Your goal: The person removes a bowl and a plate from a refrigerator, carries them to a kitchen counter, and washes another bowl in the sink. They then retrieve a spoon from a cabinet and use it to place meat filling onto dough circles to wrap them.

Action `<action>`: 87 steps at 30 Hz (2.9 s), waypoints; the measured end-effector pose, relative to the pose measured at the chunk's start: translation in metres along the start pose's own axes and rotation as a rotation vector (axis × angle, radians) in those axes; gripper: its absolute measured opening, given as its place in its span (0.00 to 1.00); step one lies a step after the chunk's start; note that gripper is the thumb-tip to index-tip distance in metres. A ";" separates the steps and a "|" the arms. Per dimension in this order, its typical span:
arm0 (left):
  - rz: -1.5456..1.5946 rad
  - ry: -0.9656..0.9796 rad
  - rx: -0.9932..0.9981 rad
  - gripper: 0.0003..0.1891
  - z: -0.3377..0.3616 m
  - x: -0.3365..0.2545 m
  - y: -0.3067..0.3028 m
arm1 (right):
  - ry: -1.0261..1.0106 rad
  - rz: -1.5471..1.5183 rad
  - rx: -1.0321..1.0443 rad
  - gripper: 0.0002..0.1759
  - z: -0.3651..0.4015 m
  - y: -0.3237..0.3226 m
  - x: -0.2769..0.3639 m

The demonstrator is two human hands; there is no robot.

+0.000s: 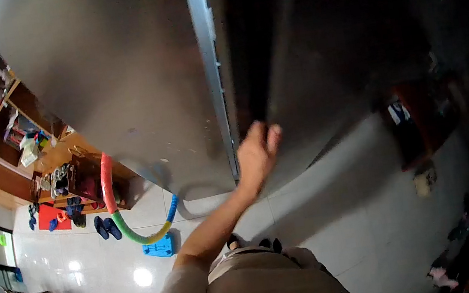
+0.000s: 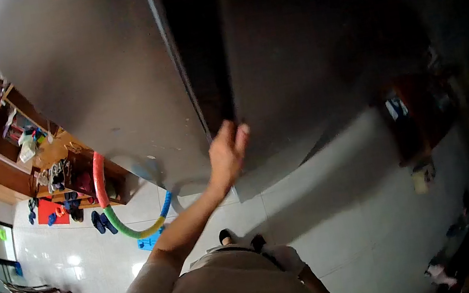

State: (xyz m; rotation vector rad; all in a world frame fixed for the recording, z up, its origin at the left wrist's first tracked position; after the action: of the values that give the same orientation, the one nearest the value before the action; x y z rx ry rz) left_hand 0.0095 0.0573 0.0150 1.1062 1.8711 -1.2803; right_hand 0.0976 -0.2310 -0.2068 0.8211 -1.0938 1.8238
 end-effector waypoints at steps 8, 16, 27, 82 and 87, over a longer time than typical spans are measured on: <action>0.435 0.233 0.351 0.25 0.100 -0.047 -0.035 | 0.203 0.246 -0.207 0.25 0.010 -0.022 -0.088; -0.269 0.439 0.573 0.15 0.048 0.007 -0.033 | 0.360 0.239 -0.574 0.30 0.011 -0.042 -0.101; -1.319 0.780 0.255 0.13 -0.069 0.107 0.025 | 0.347 -0.601 -1.195 0.45 0.043 -0.113 -0.148; -0.752 0.302 0.289 0.13 -0.068 0.094 0.016 | -0.403 -0.441 -1.011 0.20 -0.440 -0.592 0.473; -0.801 0.222 0.254 0.14 -0.086 0.093 0.027 | -0.413 -0.575 -1.039 0.22 -0.455 -0.595 0.479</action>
State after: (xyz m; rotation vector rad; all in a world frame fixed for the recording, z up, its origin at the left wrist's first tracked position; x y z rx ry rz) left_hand -0.0119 0.1708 -0.0444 0.6247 2.5003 -1.9282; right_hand 0.3689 0.4971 0.2253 0.7377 -1.6141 0.4629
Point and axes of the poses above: each hand's wrist, its own z-axis away from the middle knuckle, its own y-axis out of the palm, x = y × z, the point moved 6 cm from there along -z, towards the middle knuckle, and after that the axes turned 12 degrees about -x, right-handed, at the moved point
